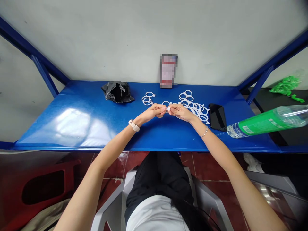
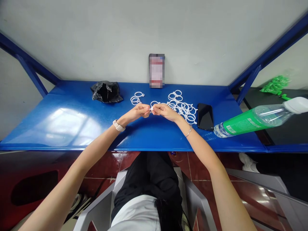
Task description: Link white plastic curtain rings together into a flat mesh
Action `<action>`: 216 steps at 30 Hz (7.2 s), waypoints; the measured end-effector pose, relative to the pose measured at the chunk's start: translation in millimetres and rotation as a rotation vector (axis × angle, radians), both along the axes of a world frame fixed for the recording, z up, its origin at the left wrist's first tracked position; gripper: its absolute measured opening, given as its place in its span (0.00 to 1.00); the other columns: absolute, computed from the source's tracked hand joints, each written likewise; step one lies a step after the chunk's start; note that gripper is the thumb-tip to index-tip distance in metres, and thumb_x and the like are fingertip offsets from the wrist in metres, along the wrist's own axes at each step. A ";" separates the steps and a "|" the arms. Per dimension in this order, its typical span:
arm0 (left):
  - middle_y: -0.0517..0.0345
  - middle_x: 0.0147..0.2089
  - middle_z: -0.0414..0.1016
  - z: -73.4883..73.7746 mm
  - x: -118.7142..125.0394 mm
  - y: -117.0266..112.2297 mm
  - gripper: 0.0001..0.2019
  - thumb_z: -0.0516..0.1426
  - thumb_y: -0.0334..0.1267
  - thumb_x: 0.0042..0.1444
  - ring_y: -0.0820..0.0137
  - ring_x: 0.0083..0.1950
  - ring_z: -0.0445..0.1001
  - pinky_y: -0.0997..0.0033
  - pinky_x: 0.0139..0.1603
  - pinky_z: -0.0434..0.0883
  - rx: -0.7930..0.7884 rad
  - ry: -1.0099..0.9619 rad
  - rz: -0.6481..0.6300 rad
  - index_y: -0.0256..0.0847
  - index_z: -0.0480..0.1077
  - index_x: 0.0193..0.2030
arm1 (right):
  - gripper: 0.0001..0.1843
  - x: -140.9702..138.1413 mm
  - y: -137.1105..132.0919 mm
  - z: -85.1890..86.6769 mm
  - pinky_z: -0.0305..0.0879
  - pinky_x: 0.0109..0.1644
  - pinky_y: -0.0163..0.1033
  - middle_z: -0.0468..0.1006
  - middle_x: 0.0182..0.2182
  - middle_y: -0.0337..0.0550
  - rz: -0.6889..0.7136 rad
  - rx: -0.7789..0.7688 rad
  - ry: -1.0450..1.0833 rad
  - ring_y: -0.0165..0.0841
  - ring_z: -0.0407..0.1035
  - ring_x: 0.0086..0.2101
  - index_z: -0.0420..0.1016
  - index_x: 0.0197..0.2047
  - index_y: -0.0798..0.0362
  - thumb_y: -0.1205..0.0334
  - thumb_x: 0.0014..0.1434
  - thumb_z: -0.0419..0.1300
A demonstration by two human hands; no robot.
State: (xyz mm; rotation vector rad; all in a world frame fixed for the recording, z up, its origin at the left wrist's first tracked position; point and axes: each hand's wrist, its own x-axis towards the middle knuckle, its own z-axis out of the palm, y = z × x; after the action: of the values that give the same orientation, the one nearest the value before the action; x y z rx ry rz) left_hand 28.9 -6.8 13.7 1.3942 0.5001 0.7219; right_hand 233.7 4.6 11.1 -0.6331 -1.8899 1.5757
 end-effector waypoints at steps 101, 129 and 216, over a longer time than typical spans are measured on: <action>0.61 0.25 0.71 -22.1 8.7 -2.1 0.23 0.53 0.56 0.65 0.78 0.21 0.64 0.77 0.25 0.63 0.323 0.436 0.368 0.35 0.72 0.38 | 0.08 -7.2 -10.9 -10.9 0.64 0.44 0.43 0.77 0.35 0.45 -0.481 0.607 -0.429 0.37 0.68 0.36 0.70 0.38 0.51 0.58 0.68 0.54; 0.65 0.22 0.55 -3.9 7.9 -0.5 0.28 0.67 0.59 0.49 0.81 0.22 0.49 0.73 0.26 0.48 -0.045 -0.093 0.106 0.37 0.63 0.23 | 0.29 -12.2 -10.3 -5.3 0.49 0.27 0.33 0.56 0.21 0.30 -0.162 -0.449 0.341 0.23 0.45 0.23 0.59 0.23 0.52 0.44 0.51 0.73; 0.63 0.27 0.60 -16.4 18.9 -5.3 0.28 0.55 0.66 0.59 0.77 0.27 0.57 0.74 0.29 0.58 0.185 0.152 0.168 0.38 0.63 0.31 | 0.24 -3.8 -10.5 0.7 0.49 0.29 0.35 0.55 0.19 0.32 -0.308 -0.198 -0.011 0.26 0.49 0.23 0.59 0.20 0.50 0.44 0.57 0.59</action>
State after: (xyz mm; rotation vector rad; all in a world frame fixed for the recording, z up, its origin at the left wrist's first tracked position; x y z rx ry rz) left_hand 47.8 -12.1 -2.6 1.6020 0.6902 0.8173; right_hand 229.9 -5.9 11.8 -0.9693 -1.5653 1.5656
